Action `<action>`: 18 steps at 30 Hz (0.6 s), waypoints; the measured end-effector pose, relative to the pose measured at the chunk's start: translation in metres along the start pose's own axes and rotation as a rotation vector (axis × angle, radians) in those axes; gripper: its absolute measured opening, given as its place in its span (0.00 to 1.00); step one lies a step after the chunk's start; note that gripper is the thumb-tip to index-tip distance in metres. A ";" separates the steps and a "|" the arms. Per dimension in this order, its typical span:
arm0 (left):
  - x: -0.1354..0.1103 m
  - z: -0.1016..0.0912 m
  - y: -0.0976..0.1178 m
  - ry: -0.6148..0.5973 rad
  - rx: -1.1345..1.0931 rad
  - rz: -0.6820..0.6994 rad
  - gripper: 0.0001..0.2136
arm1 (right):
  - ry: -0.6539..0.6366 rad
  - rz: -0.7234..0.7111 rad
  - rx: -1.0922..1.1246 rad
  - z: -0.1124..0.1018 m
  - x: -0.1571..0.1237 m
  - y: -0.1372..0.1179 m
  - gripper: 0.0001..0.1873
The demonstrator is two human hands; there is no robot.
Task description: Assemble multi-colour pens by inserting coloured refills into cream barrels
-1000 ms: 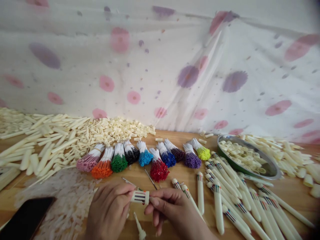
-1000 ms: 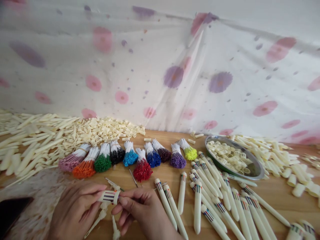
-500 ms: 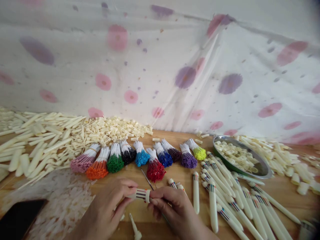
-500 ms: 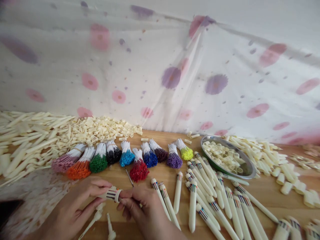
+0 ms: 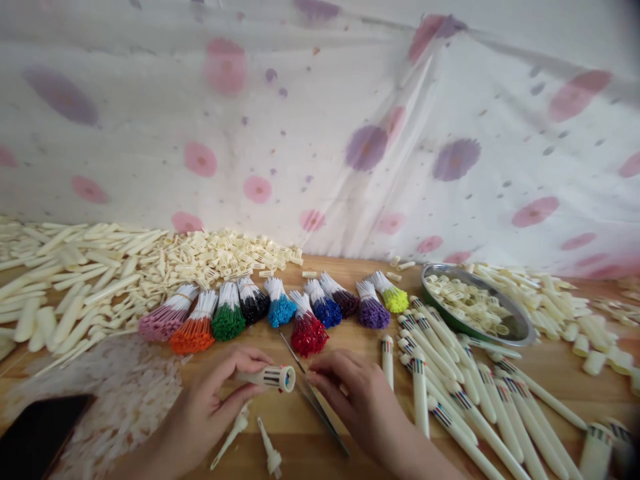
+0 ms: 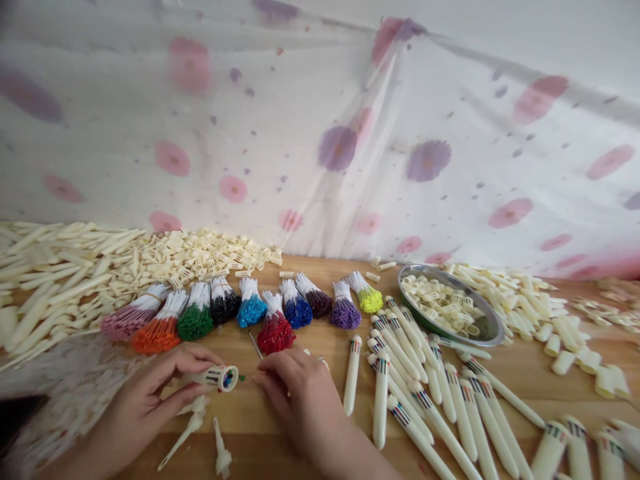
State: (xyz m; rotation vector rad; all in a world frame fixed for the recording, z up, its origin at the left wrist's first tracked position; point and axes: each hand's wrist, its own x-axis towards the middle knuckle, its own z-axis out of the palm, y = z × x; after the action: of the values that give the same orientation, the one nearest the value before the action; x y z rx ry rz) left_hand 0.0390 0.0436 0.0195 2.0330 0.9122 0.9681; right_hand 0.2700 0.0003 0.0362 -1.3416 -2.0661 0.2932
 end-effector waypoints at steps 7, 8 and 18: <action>0.004 -0.014 -0.010 -0.105 -0.172 -0.169 0.07 | -0.290 0.078 -0.511 0.048 -0.032 0.020 0.15; 0.004 -0.014 -0.010 -0.122 -0.175 -0.195 0.07 | -0.277 0.058 -0.514 0.052 -0.034 0.022 0.11; 0.000 -0.006 -0.017 -0.158 -0.266 -0.271 0.08 | 0.089 -0.059 -0.047 -0.024 -0.006 0.003 0.07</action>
State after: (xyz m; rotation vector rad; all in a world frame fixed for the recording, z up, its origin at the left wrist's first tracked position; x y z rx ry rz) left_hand 0.0291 0.0544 0.0085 1.6852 0.8935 0.7276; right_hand 0.2890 -0.0074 0.0511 -1.2954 -2.0453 0.1569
